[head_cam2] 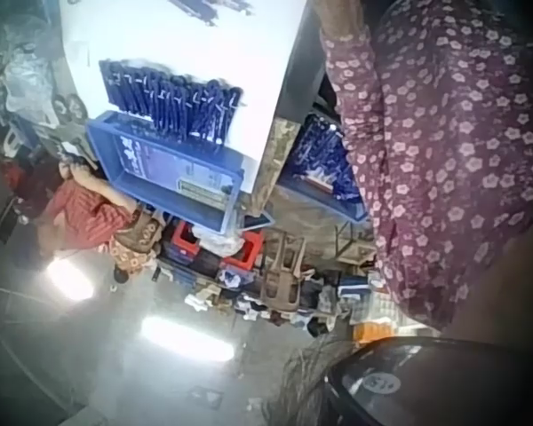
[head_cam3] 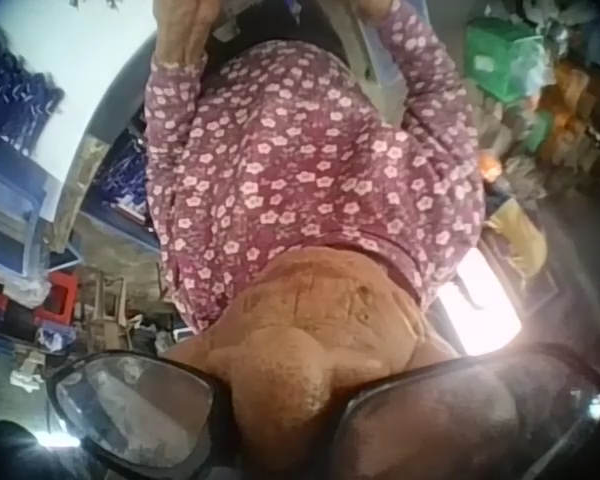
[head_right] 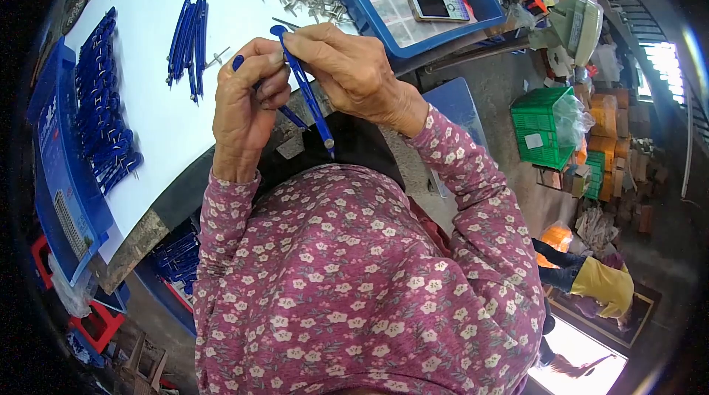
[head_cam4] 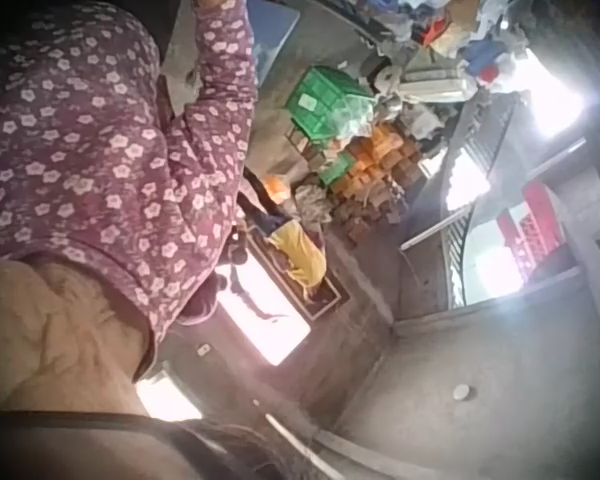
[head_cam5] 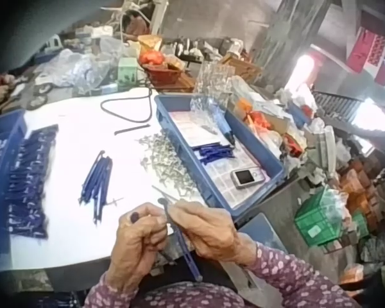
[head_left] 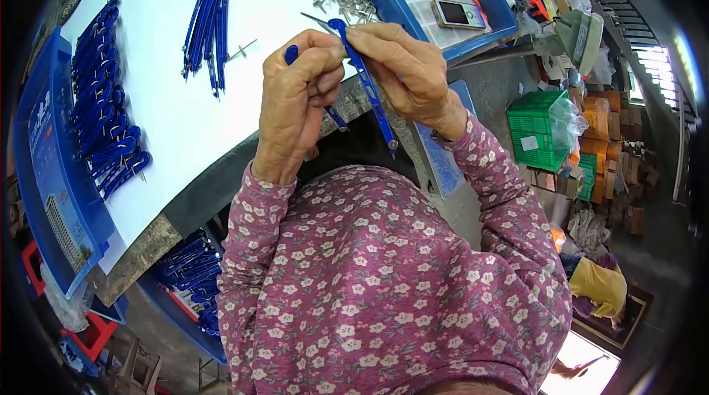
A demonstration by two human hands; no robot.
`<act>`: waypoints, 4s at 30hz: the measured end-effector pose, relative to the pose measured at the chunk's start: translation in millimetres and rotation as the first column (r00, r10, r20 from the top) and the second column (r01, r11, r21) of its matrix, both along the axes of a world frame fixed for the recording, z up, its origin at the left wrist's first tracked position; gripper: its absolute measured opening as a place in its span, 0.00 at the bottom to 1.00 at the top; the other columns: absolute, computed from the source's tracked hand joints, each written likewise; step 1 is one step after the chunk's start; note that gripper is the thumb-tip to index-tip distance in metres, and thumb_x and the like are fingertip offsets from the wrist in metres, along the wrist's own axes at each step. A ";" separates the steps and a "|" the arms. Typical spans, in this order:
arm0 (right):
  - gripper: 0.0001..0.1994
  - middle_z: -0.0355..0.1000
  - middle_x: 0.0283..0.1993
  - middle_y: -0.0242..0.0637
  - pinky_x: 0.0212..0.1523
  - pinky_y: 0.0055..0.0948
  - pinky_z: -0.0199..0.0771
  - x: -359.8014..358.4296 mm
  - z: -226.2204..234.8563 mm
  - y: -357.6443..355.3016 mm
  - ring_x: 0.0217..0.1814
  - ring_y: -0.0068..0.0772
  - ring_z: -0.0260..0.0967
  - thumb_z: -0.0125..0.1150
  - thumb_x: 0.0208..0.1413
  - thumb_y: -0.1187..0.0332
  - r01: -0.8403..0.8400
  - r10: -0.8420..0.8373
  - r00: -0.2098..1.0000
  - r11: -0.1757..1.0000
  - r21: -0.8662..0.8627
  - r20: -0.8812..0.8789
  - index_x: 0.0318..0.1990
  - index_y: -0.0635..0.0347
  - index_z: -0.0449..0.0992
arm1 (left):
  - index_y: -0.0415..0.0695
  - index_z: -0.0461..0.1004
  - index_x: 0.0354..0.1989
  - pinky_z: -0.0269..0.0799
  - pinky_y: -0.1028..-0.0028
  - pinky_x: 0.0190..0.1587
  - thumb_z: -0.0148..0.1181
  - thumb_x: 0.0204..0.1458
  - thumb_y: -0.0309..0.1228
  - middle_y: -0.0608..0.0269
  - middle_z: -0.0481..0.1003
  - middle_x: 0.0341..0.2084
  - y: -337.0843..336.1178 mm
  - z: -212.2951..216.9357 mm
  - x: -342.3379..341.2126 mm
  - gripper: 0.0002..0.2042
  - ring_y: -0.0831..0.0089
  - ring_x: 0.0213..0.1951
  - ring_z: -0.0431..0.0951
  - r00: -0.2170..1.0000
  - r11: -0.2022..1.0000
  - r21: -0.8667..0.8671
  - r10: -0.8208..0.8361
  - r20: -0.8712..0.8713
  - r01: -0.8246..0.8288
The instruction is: Assembling small metal pins into blue plastic housings at a manual workstation.
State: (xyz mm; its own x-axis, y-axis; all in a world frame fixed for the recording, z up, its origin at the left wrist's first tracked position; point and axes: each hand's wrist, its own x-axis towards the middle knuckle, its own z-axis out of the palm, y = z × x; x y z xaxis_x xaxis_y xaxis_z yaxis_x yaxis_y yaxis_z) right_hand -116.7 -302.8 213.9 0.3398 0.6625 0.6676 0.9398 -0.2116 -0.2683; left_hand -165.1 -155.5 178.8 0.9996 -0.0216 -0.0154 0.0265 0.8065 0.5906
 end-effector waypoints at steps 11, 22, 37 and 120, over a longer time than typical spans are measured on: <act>0.17 0.72 0.35 0.49 0.30 0.27 0.73 1.2 7.9 -8.9 0.33 0.41 0.73 0.60 0.38 0.83 -0.015 0.043 0.952 0.995 -0.094 0.303 0.41 0.68 0.72 | 0.40 0.68 0.24 0.45 0.86 0.17 0.51 0.46 0.25 0.76 0.59 0.12 2.2 4.6 -2.6 0.03 0.89 0.15 0.53 0.990 0.980 0.193 -0.065 0.126 0.040; 0.05 0.73 0.26 0.38 0.24 0.18 0.71 0.8 14.0 -9.8 0.24 0.26 0.73 0.54 0.48 0.78 -0.048 0.027 0.959 0.997 -0.067 -0.281 0.34 0.69 0.72 | 0.41 0.68 0.25 0.56 0.80 0.19 0.51 0.46 0.25 0.70 0.66 0.13 7.9 1.9 6.3 0.02 0.83 0.16 0.61 0.857 0.548 0.723 -0.022 0.514 -0.420; 0.16 0.56 0.11 0.25 0.10 0.14 0.57 12.0 8.4 -0.3 0.09 0.15 0.52 0.51 0.54 0.59 0.059 -0.134 0.284 0.991 -0.122 -0.949 0.22 0.61 0.67 | 0.42 0.66 0.25 0.61 0.71 0.18 0.54 0.44 0.23 0.61 0.67 0.12 9.4 -4.6 16.1 0.03 0.68 0.15 0.68 0.562 0.068 0.585 -0.210 0.800 -0.808; 0.13 0.64 0.14 0.28 0.10 0.14 0.53 8.6 26.4 2.3 0.11 0.13 0.56 0.47 0.58 0.65 0.024 -0.025 0.731 1.000 -0.011 -0.682 0.26 0.63 0.69 | 0.42 0.66 0.25 0.55 0.83 0.20 0.51 0.48 0.27 0.72 0.62 0.16 14.2 21.0 18.3 0.04 0.86 0.18 0.60 0.860 0.524 0.747 -0.053 0.508 -0.409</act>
State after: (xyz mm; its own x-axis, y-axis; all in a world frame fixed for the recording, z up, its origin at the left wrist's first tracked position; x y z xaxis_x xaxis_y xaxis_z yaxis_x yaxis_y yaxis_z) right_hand -108.1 -300.5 240.3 0.7196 0.6481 0.2493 0.4991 -0.2333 -0.8345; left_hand -146.8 -141.2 199.8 0.8730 -0.0508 0.4851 -0.4877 -0.0809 0.8693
